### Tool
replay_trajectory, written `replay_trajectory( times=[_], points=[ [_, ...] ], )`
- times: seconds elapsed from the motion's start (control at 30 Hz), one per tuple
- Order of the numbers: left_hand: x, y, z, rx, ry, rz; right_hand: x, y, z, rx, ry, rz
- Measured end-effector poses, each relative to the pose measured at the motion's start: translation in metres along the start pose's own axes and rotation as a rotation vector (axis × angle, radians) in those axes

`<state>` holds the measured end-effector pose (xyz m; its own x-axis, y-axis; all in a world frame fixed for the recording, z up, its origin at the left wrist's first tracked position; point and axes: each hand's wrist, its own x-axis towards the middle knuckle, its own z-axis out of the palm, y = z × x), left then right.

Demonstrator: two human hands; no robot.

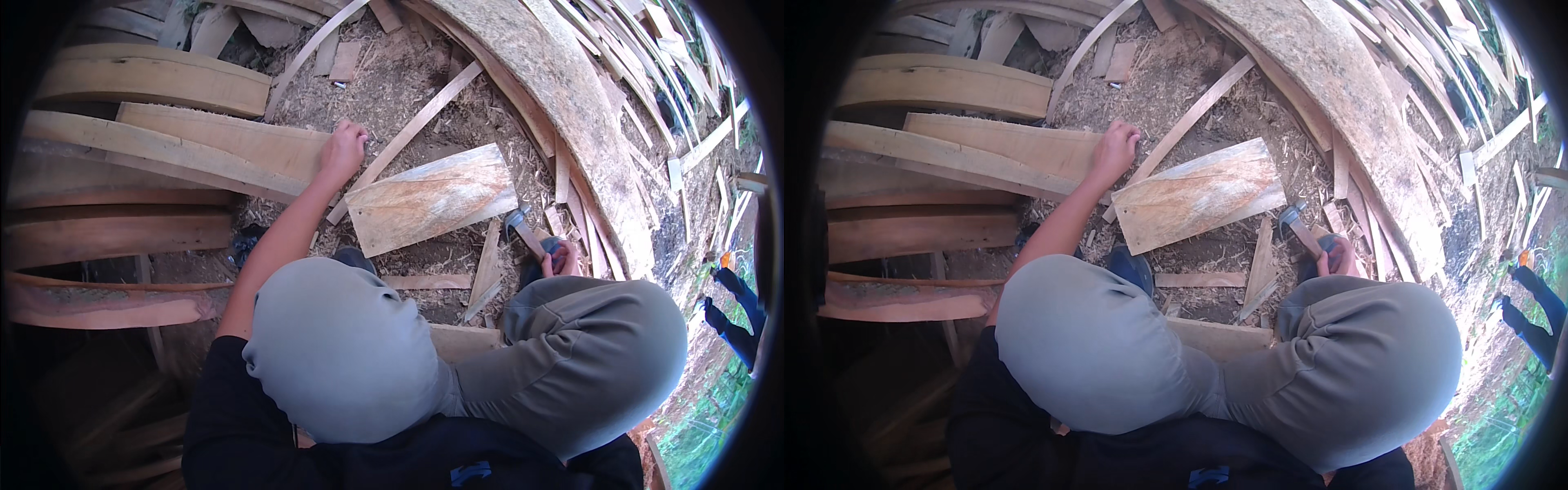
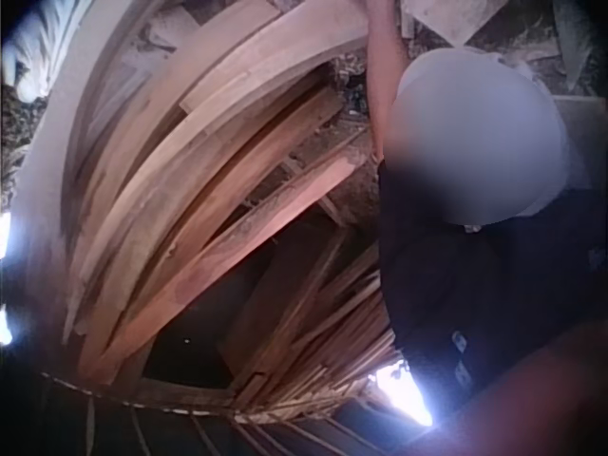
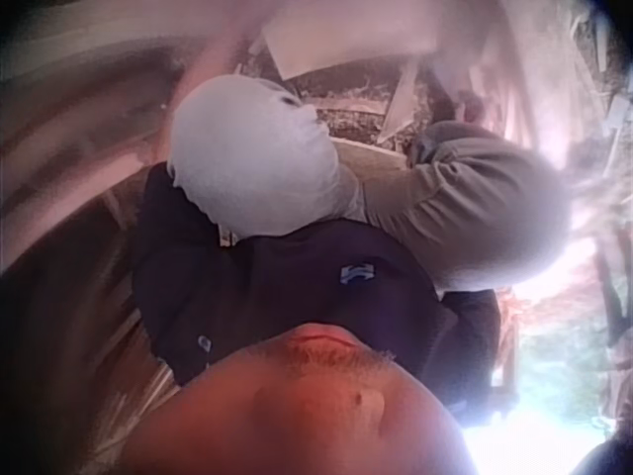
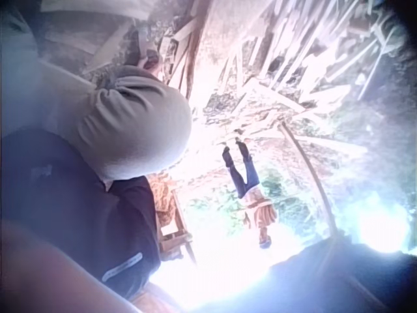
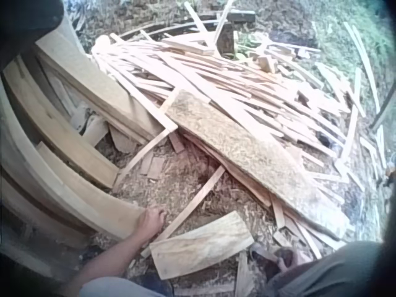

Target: The person hammers nails into a small wooden block while sitting on the ground. They repeatedly position the block, drive nails with a hammer, and inspect the wood between strikes.

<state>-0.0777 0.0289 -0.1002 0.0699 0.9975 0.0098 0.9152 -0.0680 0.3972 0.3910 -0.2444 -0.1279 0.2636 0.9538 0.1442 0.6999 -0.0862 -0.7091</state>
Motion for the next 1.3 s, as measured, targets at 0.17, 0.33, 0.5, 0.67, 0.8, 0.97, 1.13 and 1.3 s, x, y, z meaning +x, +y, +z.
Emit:
replay_trajectory(
  times=[0.17,0.33,0.5,0.67,0.8,0.97,1.13,1.3],
  points=[
    [-0.004,0.012,-0.018,-0.002,-0.109,-0.056,-0.001,0.002,0.001,-0.021,0.004,-0.010],
    [-0.007,0.011,-0.016,0.032,-0.129,-0.012,-0.001,0.007,0.005,0.003,0.020,-0.010],
    [-0.002,0.003,-0.008,-0.027,0.088,-0.032,-0.003,0.012,0.006,0.025,0.005,0.029],
    [0.000,0.002,-0.016,-0.065,-0.050,-0.216,-0.001,0.013,0.004,0.003,0.002,0.028],
    [-0.011,-0.003,-0.011,0.035,-0.156,-0.174,0.003,0.010,0.001,-0.059,-0.046,-0.043],
    [-0.017,0.009,-0.013,-0.016,-0.139,-0.222,0.003,0.006,-0.002,-0.086,-0.075,0.028],
    [-0.022,0.009,-0.018,0.053,-0.095,-0.222,0.002,0.014,0.003,-0.035,-0.043,-0.024],
    [-0.021,0.002,-0.014,0.055,-0.082,-0.198,0.002,0.016,0.002,-0.050,-0.034,-0.041]
  ],
)
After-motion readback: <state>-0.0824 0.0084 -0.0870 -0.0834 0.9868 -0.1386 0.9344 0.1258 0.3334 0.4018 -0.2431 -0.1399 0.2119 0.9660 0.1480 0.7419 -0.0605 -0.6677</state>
